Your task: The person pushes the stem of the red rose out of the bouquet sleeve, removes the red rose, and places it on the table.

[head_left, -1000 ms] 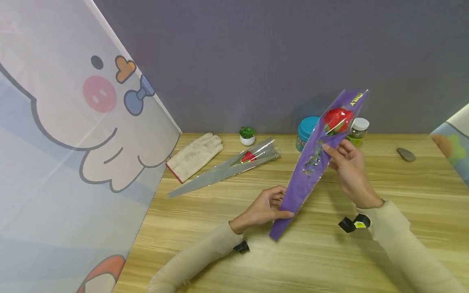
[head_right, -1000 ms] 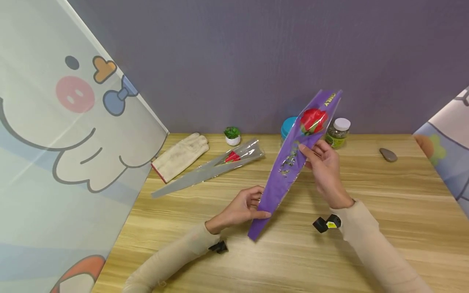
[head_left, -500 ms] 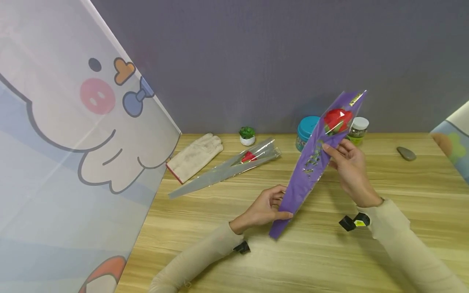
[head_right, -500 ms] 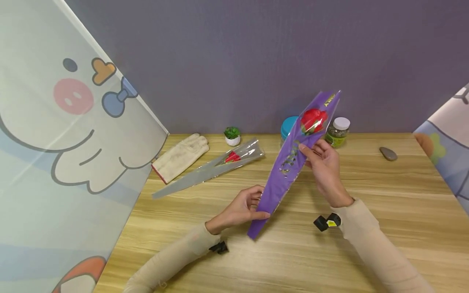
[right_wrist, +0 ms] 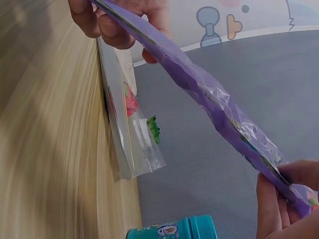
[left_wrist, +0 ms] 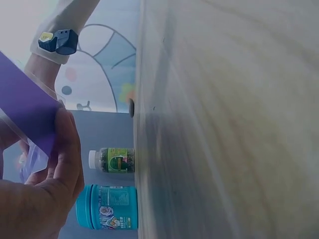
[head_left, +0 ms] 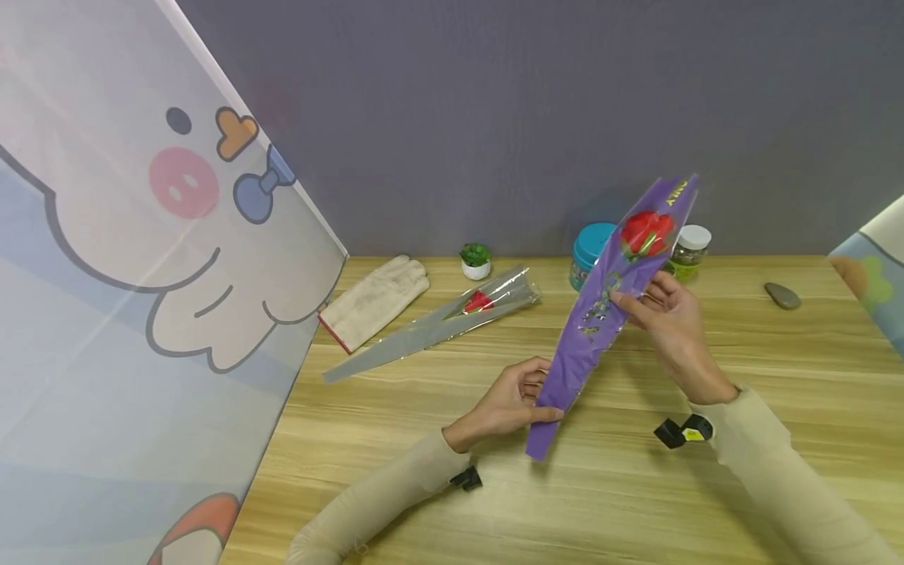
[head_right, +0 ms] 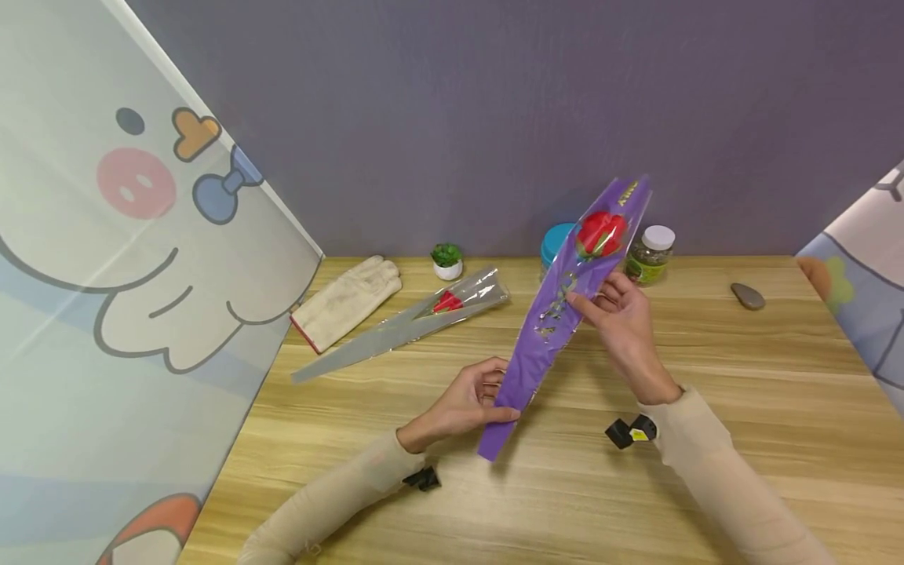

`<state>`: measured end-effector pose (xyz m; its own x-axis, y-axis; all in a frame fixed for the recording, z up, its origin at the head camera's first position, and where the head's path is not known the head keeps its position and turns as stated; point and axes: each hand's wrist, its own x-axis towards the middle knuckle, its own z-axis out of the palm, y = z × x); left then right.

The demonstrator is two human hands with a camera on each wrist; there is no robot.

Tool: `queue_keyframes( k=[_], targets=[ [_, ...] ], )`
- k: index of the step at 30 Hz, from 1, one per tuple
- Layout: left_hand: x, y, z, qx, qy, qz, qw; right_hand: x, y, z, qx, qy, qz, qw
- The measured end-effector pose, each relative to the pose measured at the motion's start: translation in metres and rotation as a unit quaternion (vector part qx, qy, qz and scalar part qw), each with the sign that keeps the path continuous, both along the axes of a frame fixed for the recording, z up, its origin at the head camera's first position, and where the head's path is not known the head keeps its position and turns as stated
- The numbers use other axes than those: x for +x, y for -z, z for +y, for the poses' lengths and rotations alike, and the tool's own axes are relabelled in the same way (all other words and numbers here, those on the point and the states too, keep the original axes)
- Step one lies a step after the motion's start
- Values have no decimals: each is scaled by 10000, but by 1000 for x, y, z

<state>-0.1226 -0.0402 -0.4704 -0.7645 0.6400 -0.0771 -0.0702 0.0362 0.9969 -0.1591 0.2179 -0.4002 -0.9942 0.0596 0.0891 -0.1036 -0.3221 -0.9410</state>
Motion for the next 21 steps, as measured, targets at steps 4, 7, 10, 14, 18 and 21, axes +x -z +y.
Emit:
queue_keyframes(
  k=[4, 7, 10, 14, 18, 21],
  targets=[
    [0, 0, 0, 33, 6, 51, 10000, 1, 1, 1, 192, -68, 23, 9998],
    [1, -1, 1, 126, -4, 90, 9999, 2, 2, 1, 280, -154, 38, 9995],
    [2, -2, 1, 209, -53, 146, 9997, 2, 4, 2, 386, -220, 33, 9990],
    [2, -2, 3, 251, -95, 230, 9994, 4, 7, 3, 551, -221, 25, 9982],
    [2, -2, 6, 285, -89, 291, 9991, 7, 8, 1, 706, -231, -111, 9972],
    [2, -1, 8, 288, -115, 314, 9990, 9, 9, -2, 795, -208, -184, 9964]
  ],
)
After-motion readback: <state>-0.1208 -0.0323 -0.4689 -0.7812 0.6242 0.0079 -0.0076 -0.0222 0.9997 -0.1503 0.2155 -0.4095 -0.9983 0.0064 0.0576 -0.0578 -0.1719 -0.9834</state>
